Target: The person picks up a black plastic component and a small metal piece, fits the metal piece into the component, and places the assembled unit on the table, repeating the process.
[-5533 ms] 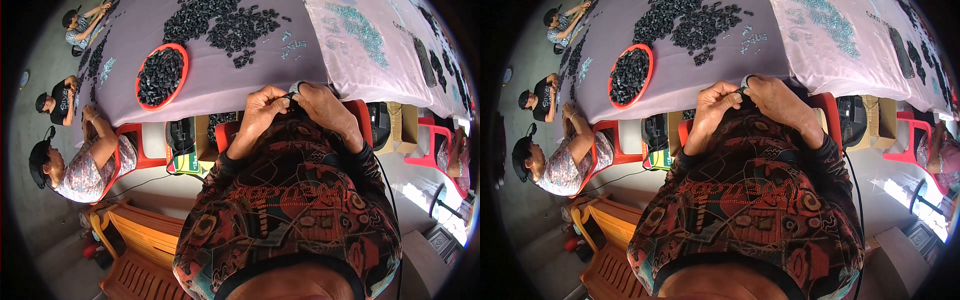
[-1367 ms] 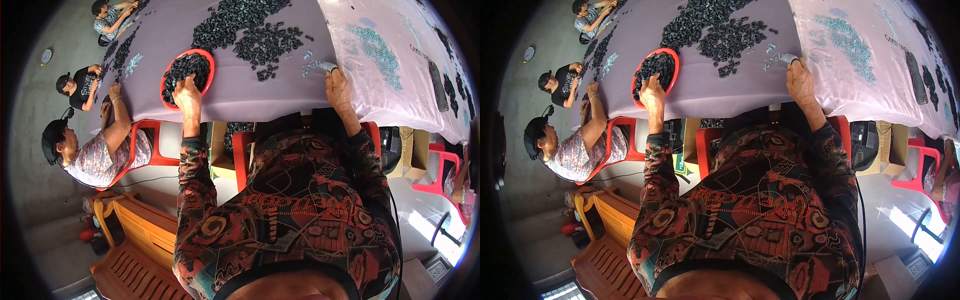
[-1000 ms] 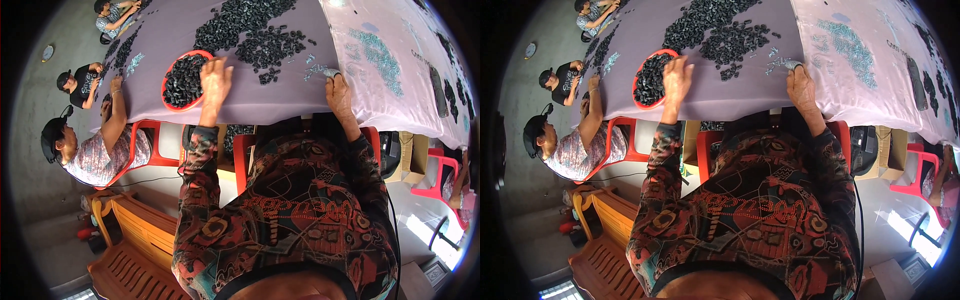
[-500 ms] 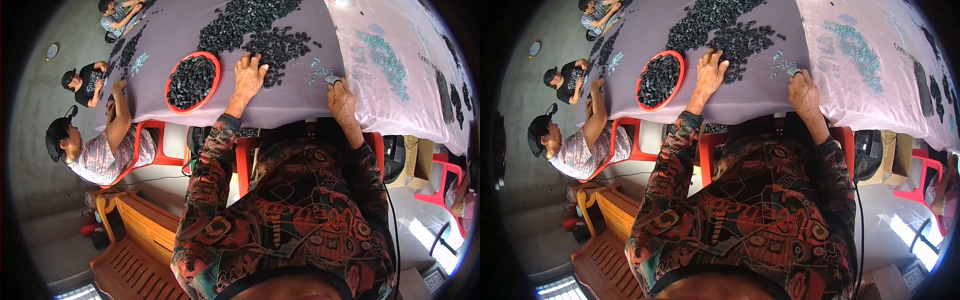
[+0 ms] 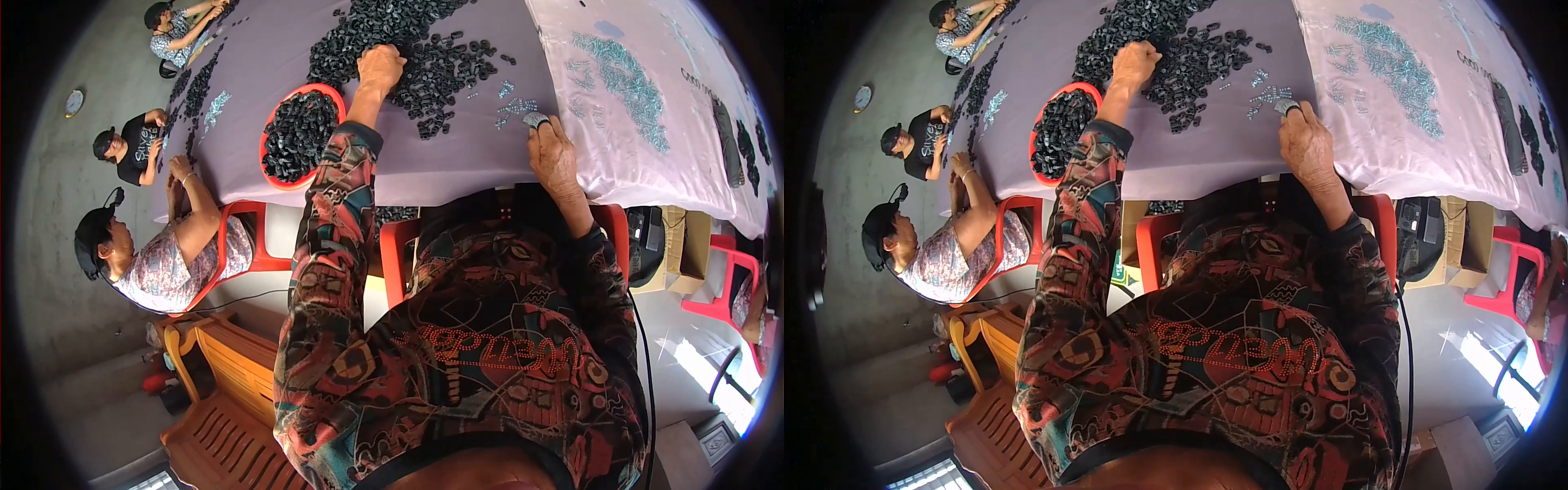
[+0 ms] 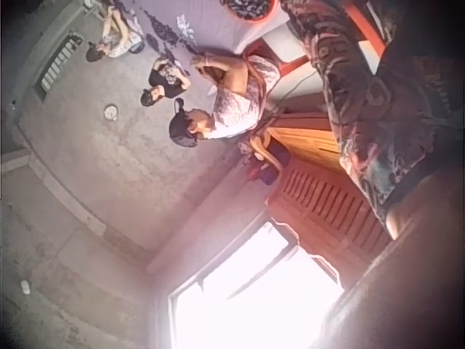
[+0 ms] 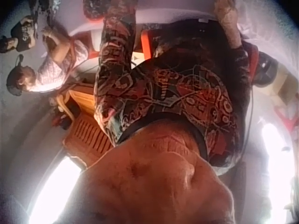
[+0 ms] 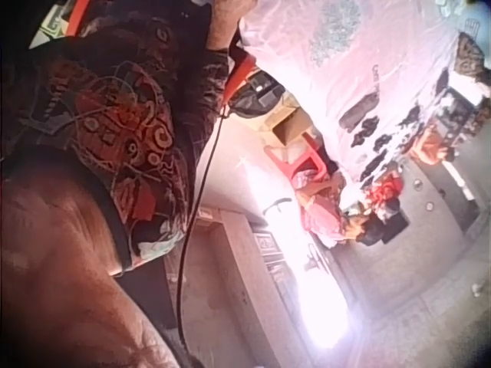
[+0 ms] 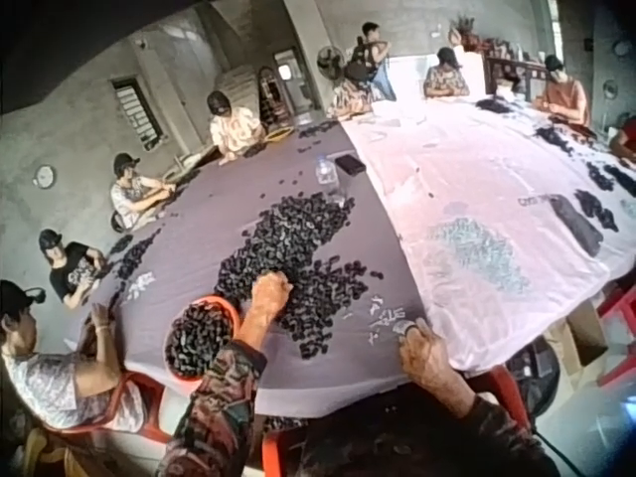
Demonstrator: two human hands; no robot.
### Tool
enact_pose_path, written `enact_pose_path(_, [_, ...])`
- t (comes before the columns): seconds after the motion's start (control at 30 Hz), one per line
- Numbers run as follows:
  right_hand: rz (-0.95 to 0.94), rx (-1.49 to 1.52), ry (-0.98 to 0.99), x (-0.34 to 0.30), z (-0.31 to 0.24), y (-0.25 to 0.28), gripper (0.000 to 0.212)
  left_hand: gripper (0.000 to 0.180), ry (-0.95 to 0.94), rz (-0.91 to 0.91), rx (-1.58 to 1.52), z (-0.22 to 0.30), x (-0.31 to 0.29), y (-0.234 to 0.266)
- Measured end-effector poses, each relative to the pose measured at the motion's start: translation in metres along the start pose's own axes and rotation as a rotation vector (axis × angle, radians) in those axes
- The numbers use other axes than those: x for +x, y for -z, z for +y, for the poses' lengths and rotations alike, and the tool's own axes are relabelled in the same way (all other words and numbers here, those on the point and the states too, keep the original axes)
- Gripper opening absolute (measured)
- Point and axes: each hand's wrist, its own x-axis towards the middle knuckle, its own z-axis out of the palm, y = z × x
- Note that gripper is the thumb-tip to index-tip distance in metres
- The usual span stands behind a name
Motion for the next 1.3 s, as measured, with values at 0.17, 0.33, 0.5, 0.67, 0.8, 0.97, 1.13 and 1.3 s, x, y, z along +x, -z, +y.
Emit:
enact_pose_path(0.17, [-0.024,-0.016,-0.027,0.000,0.001,0.001,0.012,0.025,0.084,0.011,0.063,0.009,0.003,-0.007])
enact_pose_path(0.33, [-0.003,-0.008,-0.035,0.000,0.002,-0.001,0.013,0.025,-0.029,0.331,-0.142,0.003,-0.012,-0.002])
enact_pose_path(0.5, [0.008,0.025,-0.038,0.000,0.003,-0.002,0.011,0.022,0.003,0.537,-0.526,0.027,-0.035,0.018])
enact_pose_path(0.67, [0.073,0.154,-0.101,-0.002,0.007,0.000,0.009,0.017,0.068,0.348,-1.521,0.081,-0.097,0.050])
enact_pose_path(0.8, [0.111,0.633,-0.354,-0.006,0.001,0.007,0.006,0.011,-0.025,0.108,-1.910,0.114,-0.154,0.070])
enact_pose_path(0.97, [0.045,1.027,-0.442,-0.008,-0.038,0.032,0.008,0.016,-0.171,0.004,-2.022,0.126,-0.184,0.085])
enact_pose_path(1.13, [-0.039,1.134,-0.343,0.003,-0.080,0.058,0.011,0.018,-0.197,-0.018,-1.987,0.128,-0.193,0.094])
enact_pose_path(1.3, [-0.071,1.166,-0.324,0.005,-0.104,0.078,0.013,0.016,-0.191,-0.045,-1.959,0.132,-0.199,0.094])
